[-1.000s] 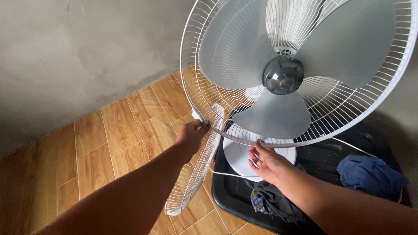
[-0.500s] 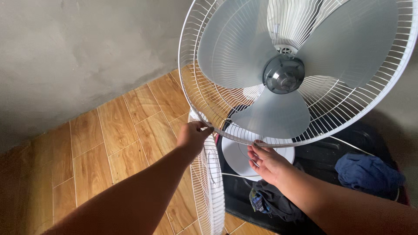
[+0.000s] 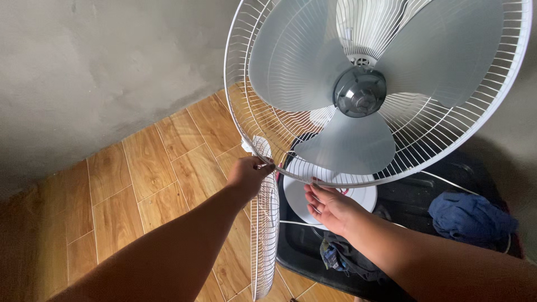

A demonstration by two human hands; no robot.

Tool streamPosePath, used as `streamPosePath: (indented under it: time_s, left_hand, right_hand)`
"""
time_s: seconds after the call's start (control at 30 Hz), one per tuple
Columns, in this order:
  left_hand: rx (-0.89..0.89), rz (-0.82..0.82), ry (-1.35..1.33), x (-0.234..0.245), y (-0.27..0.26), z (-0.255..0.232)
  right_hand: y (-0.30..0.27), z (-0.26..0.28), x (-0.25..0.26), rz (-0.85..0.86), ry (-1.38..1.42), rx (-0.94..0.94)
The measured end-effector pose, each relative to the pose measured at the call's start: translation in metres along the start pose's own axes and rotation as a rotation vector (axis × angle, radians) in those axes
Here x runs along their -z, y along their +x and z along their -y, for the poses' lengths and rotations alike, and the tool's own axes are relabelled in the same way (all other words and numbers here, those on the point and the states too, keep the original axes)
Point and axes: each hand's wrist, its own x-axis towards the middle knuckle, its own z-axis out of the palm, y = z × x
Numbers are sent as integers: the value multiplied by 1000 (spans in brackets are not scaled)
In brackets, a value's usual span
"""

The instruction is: The person removes the front grille of a white Sharp electric fan, then reattaches it. The person repeats this removal and reattachment multiple times during the clip.

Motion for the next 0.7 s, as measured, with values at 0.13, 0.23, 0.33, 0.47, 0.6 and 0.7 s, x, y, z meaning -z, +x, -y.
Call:
streamPosePath:
  time_s: [0.13, 0.23, 0.33, 0.47, 0.6, 0.7]
  left_hand:
    - [42, 6, 66, 0, -3, -2]
    - [-7, -33, 94, -2, -3, -4]
    - [1, -31, 66, -3, -5, -3]
    - [4, -46, 64, -3, -5, -1]
    - [-20, -61, 82, -3, -7, -4]
    - [15, -60, 77, -2, -13, -8]
  right_hand:
    - [3, -1, -8, -12, 21, -15]
    - [4, 0, -14, -75, 21, -28]
    - [3, 2, -20, -150, 14, -36]
    - [2, 5, -24, -192, -12, -57]
    - [-1, 8, -27, -178, -10, -56]
    - [-3, 12, -32, -269, -35, -82]
